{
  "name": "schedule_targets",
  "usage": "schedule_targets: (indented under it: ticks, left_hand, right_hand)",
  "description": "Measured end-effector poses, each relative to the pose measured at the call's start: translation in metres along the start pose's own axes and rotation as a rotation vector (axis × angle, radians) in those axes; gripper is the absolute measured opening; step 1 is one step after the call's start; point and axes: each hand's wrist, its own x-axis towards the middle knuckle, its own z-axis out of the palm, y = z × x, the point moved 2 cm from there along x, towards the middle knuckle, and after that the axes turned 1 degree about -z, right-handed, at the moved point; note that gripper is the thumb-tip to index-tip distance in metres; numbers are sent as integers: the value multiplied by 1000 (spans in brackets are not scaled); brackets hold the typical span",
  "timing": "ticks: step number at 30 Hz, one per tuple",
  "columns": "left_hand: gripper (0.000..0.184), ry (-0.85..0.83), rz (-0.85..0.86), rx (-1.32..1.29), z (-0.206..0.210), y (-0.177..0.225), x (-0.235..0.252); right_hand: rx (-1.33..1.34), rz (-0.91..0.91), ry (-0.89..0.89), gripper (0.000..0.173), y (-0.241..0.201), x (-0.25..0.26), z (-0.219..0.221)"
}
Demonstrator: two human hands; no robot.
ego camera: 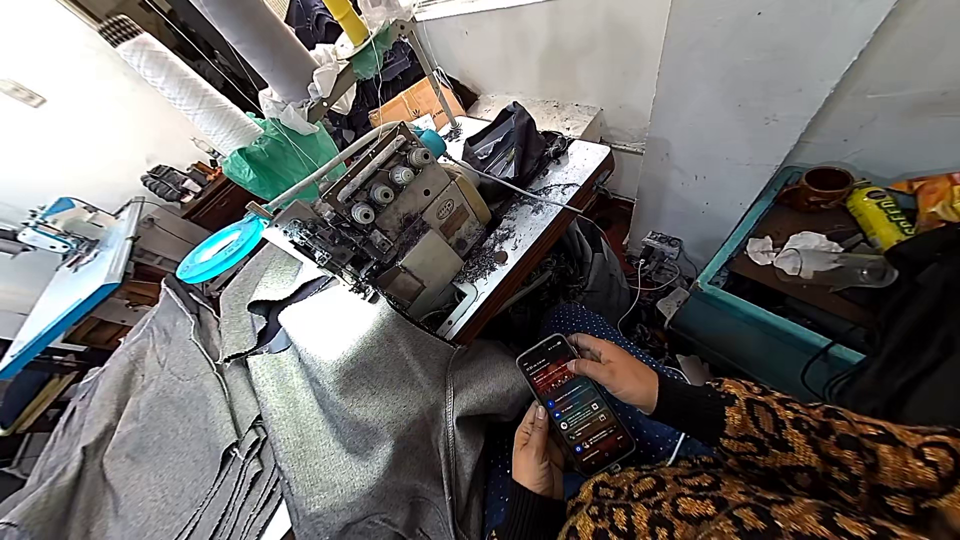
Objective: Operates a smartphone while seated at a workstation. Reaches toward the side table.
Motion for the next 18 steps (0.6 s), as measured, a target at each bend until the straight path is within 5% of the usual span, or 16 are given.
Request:
schedule_targets:
  ticks: [5, 10, 15, 18]
  left_hand:
    - [36, 10, -4, 5, -1, 0, 0]
    - [37, 9, -8, 11, -2, 0, 1]
    - [37, 19, -7, 8, 0, 0, 0]
    - [36, 32, -10, 9, 0, 0, 0]
  right_hand:
    - [-29, 15, -56, 34, 8, -5, -1]
    - [-11, 49, -105, 60, 9, -10, -3]
    - [-28, 3, -38, 29, 10, -6, -3]
    - [-27, -14, -28, 27, 10, -6, -3]
